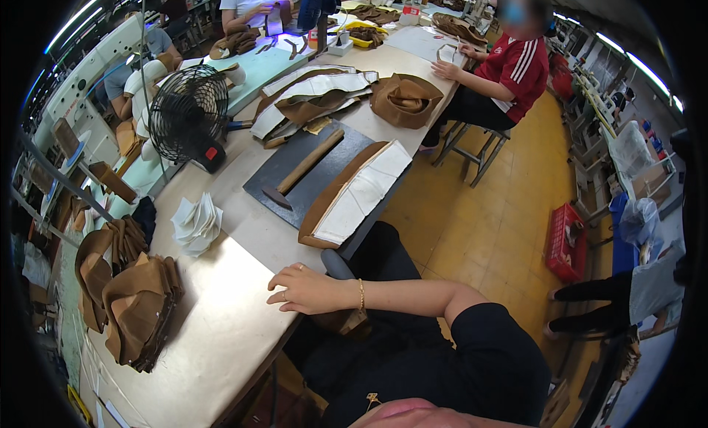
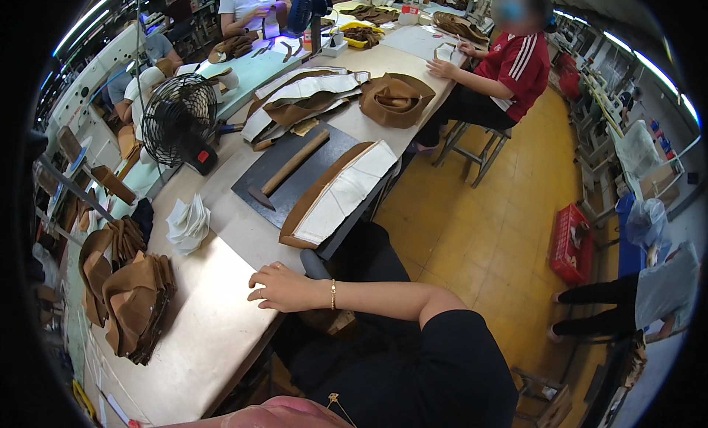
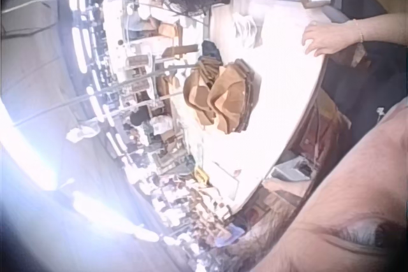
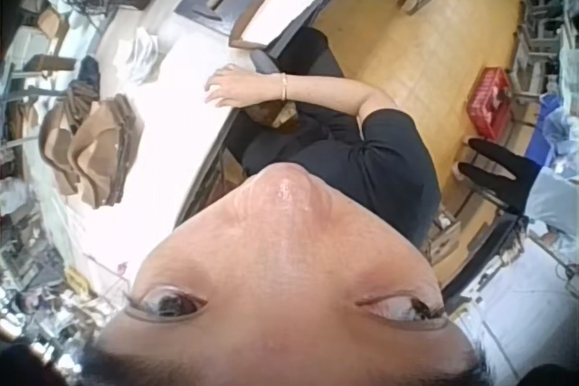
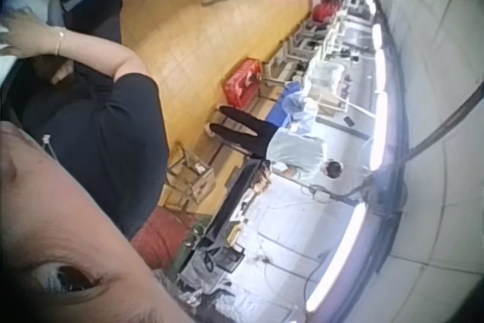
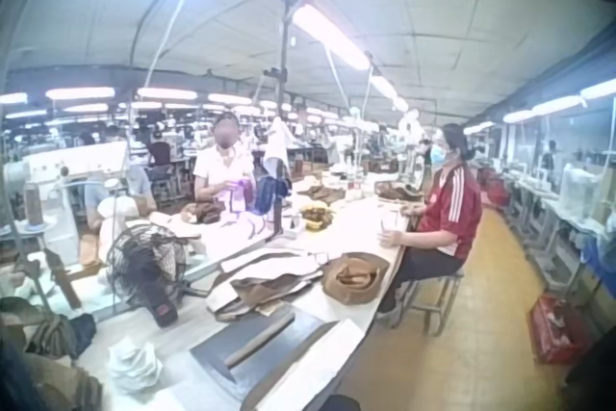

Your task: The person assembles a curved leather piece by inserting a white paper insert, then uses a wooden mallet to tap the edges on a workbench. The person repeats this process with multiple pieces, stacking the finished items on the table.

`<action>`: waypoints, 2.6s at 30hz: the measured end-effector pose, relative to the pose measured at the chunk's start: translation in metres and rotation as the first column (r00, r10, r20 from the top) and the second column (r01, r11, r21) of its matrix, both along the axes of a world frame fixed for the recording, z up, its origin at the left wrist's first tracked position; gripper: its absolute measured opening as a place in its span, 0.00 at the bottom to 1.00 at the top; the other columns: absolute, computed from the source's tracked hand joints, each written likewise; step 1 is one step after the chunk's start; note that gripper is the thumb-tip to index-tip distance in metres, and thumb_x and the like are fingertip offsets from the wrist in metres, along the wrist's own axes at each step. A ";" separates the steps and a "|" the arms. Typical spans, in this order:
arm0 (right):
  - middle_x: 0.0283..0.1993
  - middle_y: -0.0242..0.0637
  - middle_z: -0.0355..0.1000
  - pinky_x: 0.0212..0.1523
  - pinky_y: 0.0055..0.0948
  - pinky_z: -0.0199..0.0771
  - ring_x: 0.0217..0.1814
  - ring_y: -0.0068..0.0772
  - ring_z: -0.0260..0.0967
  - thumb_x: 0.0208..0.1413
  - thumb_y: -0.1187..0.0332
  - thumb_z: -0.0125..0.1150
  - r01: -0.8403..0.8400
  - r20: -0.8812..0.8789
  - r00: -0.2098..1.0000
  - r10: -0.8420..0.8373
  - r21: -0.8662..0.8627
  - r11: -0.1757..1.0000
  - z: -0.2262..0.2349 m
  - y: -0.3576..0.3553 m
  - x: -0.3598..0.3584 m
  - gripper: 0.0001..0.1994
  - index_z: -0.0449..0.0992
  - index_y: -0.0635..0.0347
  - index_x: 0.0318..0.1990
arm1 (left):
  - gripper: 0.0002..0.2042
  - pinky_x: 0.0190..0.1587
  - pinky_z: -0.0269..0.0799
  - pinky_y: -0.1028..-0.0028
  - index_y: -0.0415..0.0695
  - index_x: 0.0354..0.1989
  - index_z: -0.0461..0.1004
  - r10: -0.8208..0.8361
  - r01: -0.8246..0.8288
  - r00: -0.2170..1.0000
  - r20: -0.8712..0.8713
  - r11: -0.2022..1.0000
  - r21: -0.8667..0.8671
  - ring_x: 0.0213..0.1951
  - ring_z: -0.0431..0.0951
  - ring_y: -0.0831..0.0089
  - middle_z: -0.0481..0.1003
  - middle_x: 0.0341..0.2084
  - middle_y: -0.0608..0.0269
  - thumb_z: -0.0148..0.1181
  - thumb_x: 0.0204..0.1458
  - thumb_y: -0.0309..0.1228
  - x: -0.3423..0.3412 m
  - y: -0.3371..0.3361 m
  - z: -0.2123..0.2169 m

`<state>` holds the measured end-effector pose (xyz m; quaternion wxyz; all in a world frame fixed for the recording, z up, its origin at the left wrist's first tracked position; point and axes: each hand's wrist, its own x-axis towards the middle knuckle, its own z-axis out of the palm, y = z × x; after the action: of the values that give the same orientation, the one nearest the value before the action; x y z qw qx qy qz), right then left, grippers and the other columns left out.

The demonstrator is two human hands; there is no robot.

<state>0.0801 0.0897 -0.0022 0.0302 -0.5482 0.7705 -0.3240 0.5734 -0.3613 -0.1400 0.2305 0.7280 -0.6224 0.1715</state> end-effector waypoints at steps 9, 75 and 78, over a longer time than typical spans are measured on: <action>0.52 0.37 0.70 0.59 0.39 0.62 0.56 0.38 0.66 0.62 0.63 0.58 -0.023 0.070 0.997 0.021 0.028 0.999 0.010 0.015 0.003 0.12 0.79 0.55 0.49 | 0.29 0.57 0.68 0.55 0.41 0.67 0.59 -0.040 0.041 0.998 -0.046 0.999 0.020 0.57 0.71 0.54 0.66 0.60 0.47 0.46 0.64 0.49 -0.002 -0.002 0.004; 0.43 0.29 0.77 0.47 0.22 0.71 0.43 0.18 0.71 0.58 0.70 0.67 0.955 0.959 0.279 -0.044 -0.272 0.119 -0.016 0.256 -0.030 0.12 0.76 0.64 0.47 | 0.24 0.57 0.70 0.58 0.47 0.61 0.57 0.979 0.982 0.182 -0.092 -0.185 -0.031 0.55 0.75 0.59 0.72 0.55 0.48 0.54 0.63 0.46 -0.571 0.558 0.152; 0.44 0.30 0.76 0.49 0.25 0.72 0.44 0.20 0.72 0.58 0.71 0.67 0.966 0.961 0.242 -0.136 -0.226 0.126 -0.022 0.254 -0.025 0.12 0.75 0.63 0.47 | 0.25 0.56 0.69 0.56 0.49 0.62 0.55 0.992 0.993 0.105 -0.064 -0.108 -0.042 0.49 0.74 0.51 0.72 0.54 0.45 0.53 0.63 0.48 -0.578 0.559 0.135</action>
<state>0.0548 0.3436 -0.0239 -0.0659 0.1270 0.5496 -0.8231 -0.0048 0.1981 -0.0046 -0.1178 0.2663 -0.0047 -0.9566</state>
